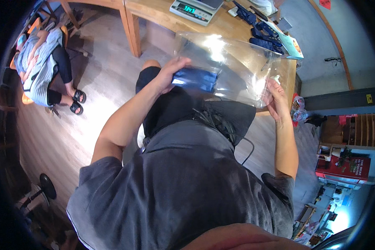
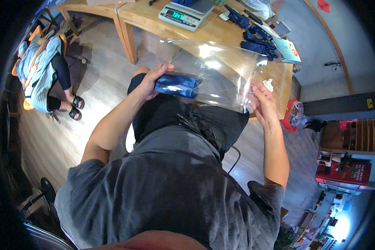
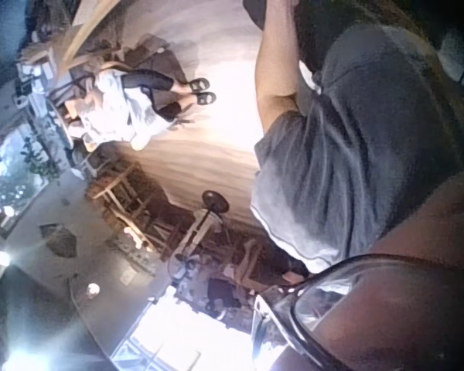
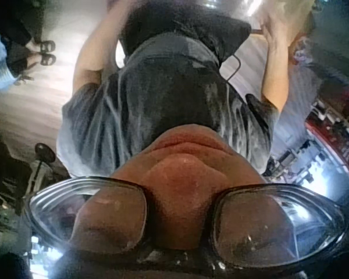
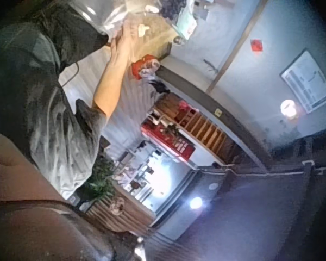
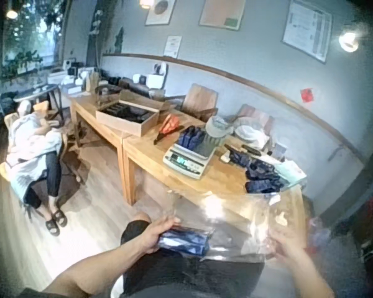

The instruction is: The person packs blue rectangular items into a large clear plastic bag, weighing some items on a digital scale and organizing them into a stack inside the bag.

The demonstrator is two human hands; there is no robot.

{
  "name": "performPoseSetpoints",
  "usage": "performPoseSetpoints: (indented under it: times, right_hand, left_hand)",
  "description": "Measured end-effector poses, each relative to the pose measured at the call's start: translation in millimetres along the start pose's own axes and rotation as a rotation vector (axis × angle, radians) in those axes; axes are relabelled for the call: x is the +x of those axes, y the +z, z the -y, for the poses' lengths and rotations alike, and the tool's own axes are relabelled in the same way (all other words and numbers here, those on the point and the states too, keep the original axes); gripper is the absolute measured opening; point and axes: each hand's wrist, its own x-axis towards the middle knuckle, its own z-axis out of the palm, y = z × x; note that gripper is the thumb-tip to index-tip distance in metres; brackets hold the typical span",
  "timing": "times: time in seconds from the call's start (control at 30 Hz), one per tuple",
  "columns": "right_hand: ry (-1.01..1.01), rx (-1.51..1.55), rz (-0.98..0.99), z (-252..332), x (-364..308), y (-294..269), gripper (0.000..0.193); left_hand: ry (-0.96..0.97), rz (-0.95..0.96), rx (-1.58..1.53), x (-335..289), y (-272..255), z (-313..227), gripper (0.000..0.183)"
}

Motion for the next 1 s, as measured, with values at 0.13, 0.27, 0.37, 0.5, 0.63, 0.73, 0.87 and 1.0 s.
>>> performPoseSetpoints:
  times: [0.13,0.27,0.37,0.5,0.63,0.73,0.87,1.0]
  right_hand:
    - [0.075,0.236,0.254,-2,20,-6,0.027]
    - [0.039,0.078,0.09,9,45,2,0.032]
    - [0.009,-0.116,0.101,34,68,18,0.034]
    - [0.011,-0.21,0.134,42,111,24,0.03]
    - [0.057,-0.128,0.202,51,148,33,0.025]
    - [0.075,-0.082,0.251,55,173,51,0.027]
    - [0.049,-0.297,0.338,71,207,77,0.033]
    - [0.019,-0.491,0.385,81,241,96,0.028]
  left_hand:
    - [0.067,-0.001,0.014,-6,12,-11,0.056]
    - [0.063,-0.044,-0.014,-2,-11,-1,0.062]
    - [0.124,-0.104,-0.022,-5,-3,-4,0.054]
    - [0.153,-0.193,-0.005,-7,-5,-3,0.071]
    - [0.182,-0.227,-0.055,-7,-5,-2,0.068]
    - [0.207,-0.312,-0.097,-6,-1,-5,0.06]
    - [0.177,-0.367,-0.182,-7,-21,7,0.058]
    - [0.227,-0.392,-0.172,-2,-14,-1,0.059]
